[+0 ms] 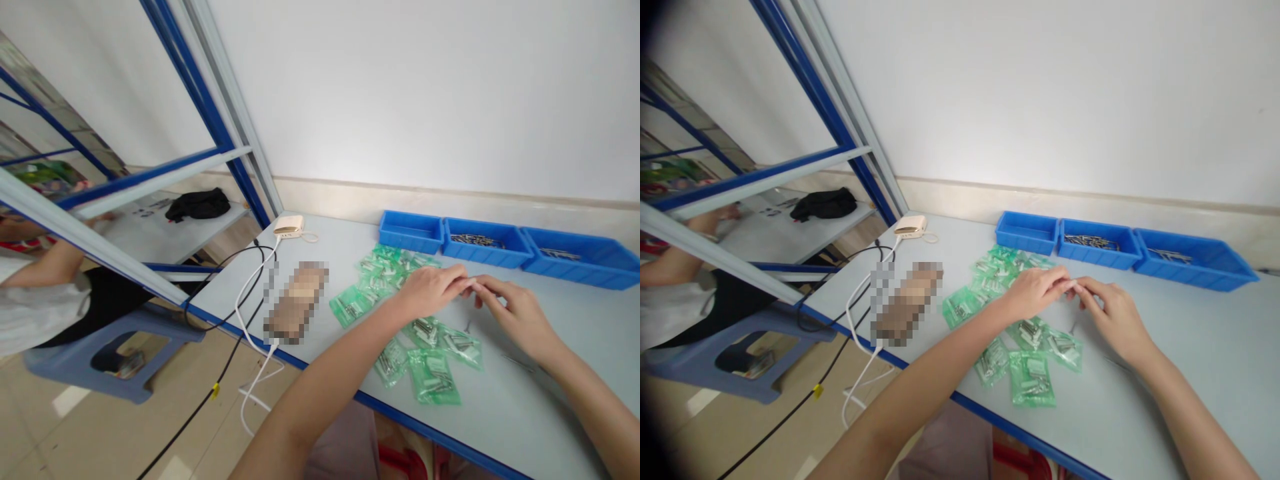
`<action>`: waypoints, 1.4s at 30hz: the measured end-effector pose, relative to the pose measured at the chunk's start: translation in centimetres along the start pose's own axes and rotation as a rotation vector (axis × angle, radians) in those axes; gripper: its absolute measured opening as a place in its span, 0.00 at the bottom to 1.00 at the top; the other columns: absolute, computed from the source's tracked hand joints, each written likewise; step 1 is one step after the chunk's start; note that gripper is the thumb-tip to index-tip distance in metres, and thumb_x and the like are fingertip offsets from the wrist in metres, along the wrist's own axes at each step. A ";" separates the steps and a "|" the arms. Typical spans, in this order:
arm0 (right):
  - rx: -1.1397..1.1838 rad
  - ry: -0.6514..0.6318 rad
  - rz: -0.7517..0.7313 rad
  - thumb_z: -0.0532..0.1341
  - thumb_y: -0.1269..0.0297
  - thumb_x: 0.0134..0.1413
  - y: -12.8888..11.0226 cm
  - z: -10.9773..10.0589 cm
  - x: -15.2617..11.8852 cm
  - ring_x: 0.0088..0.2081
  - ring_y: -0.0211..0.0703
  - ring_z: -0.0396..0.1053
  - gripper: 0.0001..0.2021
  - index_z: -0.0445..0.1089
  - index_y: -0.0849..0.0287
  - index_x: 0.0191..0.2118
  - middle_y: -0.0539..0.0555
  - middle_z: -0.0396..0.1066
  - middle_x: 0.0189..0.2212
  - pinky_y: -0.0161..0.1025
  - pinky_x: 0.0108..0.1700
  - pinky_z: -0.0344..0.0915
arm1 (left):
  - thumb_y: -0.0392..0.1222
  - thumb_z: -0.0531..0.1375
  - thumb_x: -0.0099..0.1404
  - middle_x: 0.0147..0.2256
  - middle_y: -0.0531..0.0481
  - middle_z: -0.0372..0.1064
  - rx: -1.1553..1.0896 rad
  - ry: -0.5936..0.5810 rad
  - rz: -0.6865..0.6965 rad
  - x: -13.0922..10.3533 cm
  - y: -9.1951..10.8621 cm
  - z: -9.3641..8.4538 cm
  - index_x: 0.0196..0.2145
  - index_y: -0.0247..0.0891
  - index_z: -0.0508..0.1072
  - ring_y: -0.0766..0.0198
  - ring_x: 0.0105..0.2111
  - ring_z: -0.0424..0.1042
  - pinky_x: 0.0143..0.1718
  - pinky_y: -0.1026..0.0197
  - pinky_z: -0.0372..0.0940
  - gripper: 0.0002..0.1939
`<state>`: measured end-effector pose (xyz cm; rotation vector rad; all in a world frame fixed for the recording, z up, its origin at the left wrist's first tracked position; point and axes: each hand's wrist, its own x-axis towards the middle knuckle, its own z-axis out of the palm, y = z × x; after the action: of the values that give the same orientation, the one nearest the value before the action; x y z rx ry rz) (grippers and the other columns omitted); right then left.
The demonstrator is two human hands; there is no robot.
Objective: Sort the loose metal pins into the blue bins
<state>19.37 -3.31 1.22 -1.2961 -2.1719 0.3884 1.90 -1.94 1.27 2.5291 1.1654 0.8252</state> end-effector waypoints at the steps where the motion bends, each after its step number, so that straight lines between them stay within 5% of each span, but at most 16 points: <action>1: 0.001 0.003 0.001 0.48 0.48 0.57 -0.1 0.0 0.0 0.27 0.42 0.67 0.19 0.70 0.55 0.36 0.50 0.70 0.23 0.39 0.34 0.59 | 0.46 0.44 0.69 0.28 0.52 0.70 -0.001 0.006 -0.005 0.0 0.0 0.1 0.37 0.38 0.68 0.66 0.29 0.69 0.30 0.66 0.58 0.15; 6: -0.017 0.039 0.027 0.49 0.45 0.54 -0.2 0.0 0.0 0.27 0.44 0.67 0.21 0.70 0.56 0.34 0.52 0.71 0.23 0.40 0.36 0.59 | 0.48 0.45 0.68 0.28 0.51 0.70 0.004 -0.001 -0.037 0.0 -0.1 0.2 0.35 0.38 0.68 0.65 0.30 0.69 0.30 0.65 0.58 0.16; 12: -0.019 -0.018 0.064 0.47 0.46 0.55 0.0 -0.3 0.1 0.27 0.45 0.66 0.22 0.68 0.57 0.28 0.53 0.70 0.22 0.40 0.36 0.57 | 0.49 0.46 0.68 0.31 0.52 0.71 -0.079 -0.017 -0.006 0.0 0.1 -0.1 0.43 0.38 0.65 0.65 0.32 0.70 0.32 0.66 0.60 0.15; 21: 0.137 -0.117 0.091 0.45 0.45 0.55 -0.3 0.0 0.3 0.28 0.45 0.66 0.23 0.63 0.57 0.22 0.52 0.69 0.22 0.40 0.36 0.59 | 0.49 0.46 0.68 0.29 0.55 0.70 -0.176 -0.071 0.009 0.0 0.2 -0.1 0.38 0.39 0.65 0.68 0.29 0.69 0.31 0.67 0.59 0.14; 27: 0.217 -0.112 0.105 0.47 0.48 0.56 -0.6 -0.2 0.4 0.30 0.44 0.67 0.18 0.66 0.55 0.31 0.52 0.69 0.24 0.38 0.36 0.61 | 0.45 0.44 0.69 0.27 0.54 0.69 -0.131 -0.059 -0.077 0.2 0.1 0.0 0.33 0.40 0.67 0.67 0.29 0.68 0.32 0.66 0.59 0.15; 35: -0.064 -0.004 0.035 0.48 0.47 0.55 0.2 0.2 -0.1 0.28 0.46 0.68 0.20 0.70 0.55 0.37 0.55 0.73 0.27 0.41 0.33 0.59 | 0.49 0.44 0.69 0.27 0.50 0.70 0.027 0.003 -0.024 0.2 -0.4 0.2 0.30 0.38 0.71 0.65 0.30 0.69 0.34 0.64 0.58 0.21; 38: -0.184 0.080 0.006 0.46 0.44 0.56 1.1 -0.5 0.5 0.27 0.45 0.68 0.24 0.71 0.56 0.36 0.56 0.74 0.30 0.42 0.34 0.58 | 0.49 0.43 0.69 0.29 0.49 0.71 0.116 0.025 -0.059 -0.1 -0.5 -1.3 0.32 0.36 0.70 0.62 0.34 0.69 0.40 0.61 0.58 0.21; 42: -0.415 0.194 0.036 0.44 0.44 0.56 4.9 -3.6 2.0 0.36 0.49 0.68 0.27 0.72 0.58 0.37 0.59 0.73 0.37 0.41 0.31 0.55 | 0.49 0.46 0.68 0.36 0.52 0.71 0.134 0.064 -0.114 -2.8 -0.5 -6.5 0.38 0.38 0.68 0.63 0.40 0.66 0.49 0.57 0.53 0.16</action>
<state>24.28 0.70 2.21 -1.5210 -2.1319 -0.1822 -3.68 -3.80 5.25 2.5292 1.4146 0.8307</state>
